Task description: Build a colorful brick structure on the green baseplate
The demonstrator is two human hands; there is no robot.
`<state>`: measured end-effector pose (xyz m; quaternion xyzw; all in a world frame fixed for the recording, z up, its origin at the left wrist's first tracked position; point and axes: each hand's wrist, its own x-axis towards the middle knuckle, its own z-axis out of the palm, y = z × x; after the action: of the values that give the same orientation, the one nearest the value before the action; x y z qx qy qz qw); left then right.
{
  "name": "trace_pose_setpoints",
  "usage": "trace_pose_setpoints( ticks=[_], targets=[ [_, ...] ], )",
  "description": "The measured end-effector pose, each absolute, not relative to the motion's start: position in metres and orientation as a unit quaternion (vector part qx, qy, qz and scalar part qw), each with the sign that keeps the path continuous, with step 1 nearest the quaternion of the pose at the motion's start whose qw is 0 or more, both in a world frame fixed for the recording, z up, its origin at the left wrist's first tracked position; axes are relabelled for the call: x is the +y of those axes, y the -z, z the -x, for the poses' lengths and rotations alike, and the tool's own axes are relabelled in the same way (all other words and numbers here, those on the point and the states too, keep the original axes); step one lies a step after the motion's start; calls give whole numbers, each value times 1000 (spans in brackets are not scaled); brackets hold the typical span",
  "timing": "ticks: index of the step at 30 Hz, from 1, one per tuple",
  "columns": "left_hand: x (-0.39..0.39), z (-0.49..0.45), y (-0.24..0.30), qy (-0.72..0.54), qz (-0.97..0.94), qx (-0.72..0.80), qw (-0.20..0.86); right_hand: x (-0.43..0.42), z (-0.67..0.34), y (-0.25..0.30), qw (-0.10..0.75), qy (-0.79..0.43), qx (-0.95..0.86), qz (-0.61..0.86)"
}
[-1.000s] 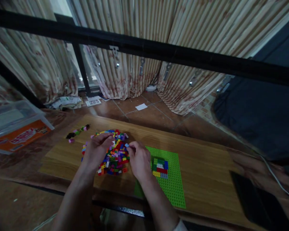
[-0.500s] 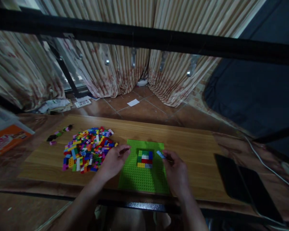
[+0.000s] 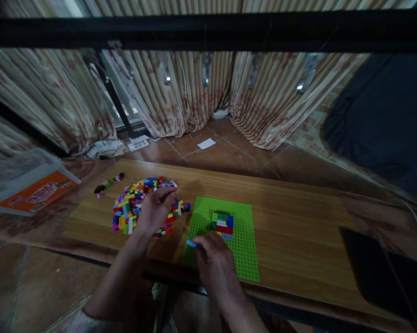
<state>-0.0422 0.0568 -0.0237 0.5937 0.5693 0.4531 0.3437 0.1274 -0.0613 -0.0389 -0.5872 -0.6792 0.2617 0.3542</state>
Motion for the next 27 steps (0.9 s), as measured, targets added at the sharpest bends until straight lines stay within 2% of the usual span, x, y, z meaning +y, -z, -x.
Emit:
trace_pose_setpoints(
  ticks=[3, 9, 19, 27],
  targets=[
    [64, 62, 21, -505, -545, 568, 353, -57, -104, 47, 326, -218, -715, 579],
    [60, 72, 14, -519, -528, 559, 373, -35, -80, 60, 317, -150, -700, 623],
    [61, 95, 5, -565, -453, 553, 412, -23, -62, 62, 329, -191, -715, 586],
    [60, 107, 5, -563, -445, 556, 420, -17, -56, 65, 281, -143, -748, 584]
  ],
)
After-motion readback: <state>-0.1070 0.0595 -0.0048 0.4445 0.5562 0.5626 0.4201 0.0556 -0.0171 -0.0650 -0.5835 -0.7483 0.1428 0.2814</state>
